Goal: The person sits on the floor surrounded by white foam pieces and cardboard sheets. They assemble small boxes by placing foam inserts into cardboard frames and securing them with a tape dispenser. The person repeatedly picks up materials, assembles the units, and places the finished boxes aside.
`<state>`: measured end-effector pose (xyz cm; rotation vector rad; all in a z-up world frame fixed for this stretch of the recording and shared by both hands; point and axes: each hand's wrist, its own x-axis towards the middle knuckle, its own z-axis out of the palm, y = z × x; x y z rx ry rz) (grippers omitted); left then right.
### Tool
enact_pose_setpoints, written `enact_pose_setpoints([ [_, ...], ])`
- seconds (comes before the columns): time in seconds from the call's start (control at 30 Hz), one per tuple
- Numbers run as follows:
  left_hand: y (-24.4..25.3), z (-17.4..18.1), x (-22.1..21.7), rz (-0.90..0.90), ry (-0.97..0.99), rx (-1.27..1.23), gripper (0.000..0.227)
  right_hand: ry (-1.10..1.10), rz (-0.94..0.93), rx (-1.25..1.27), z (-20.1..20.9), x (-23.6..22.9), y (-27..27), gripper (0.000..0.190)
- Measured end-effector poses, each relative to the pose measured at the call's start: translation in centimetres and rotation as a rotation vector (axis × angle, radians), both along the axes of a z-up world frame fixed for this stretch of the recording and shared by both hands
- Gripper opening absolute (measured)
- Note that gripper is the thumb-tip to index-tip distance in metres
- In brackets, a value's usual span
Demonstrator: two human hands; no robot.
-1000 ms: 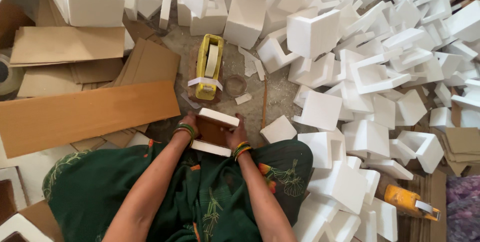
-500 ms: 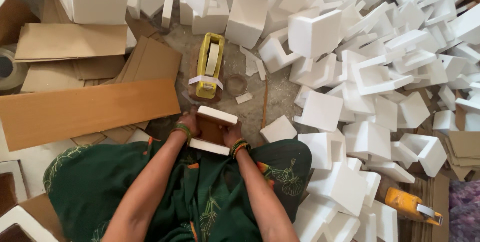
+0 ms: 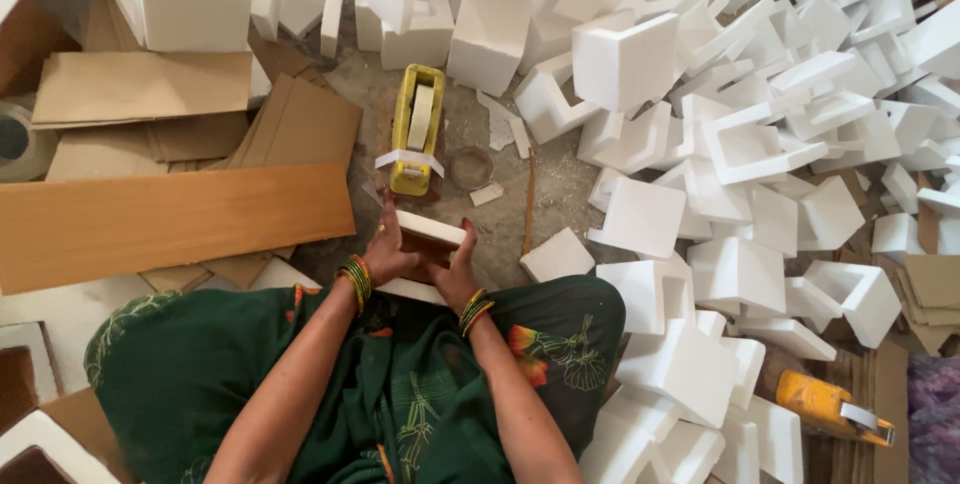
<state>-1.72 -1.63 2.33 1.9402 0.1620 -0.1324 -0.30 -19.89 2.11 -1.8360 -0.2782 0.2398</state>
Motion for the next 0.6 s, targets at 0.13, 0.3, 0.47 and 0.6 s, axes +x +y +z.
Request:
enact_pose_setpoints([
  [0.13, -0.2, 0.6, 0.4, 0.020, 0.080, 0.034, 0.123, 0.178, -0.076, -0.098, 1.6, 0.0, 1.0, 0.101],
  [0.3, -0.2, 3.2, 0.6, 0.012, 0.298, 0.136, 0.100, -0.279, -0.193, -0.141, 3.2, -1.3, 1.8, 0.087],
  [0.47, -0.3, 3.1, 0.4, 0.042, 0.241, 0.132, 0.098, -0.351, -0.162, -0.498, 6.5, -6.9, 1.1, 0.058],
  [0.6, -0.4, 0.9, 0.9, 0.020, 0.178, 0.071, 0.100, -0.699, 0.145, -0.688, 7.1, -8.4, 3.1, 0.052],
])
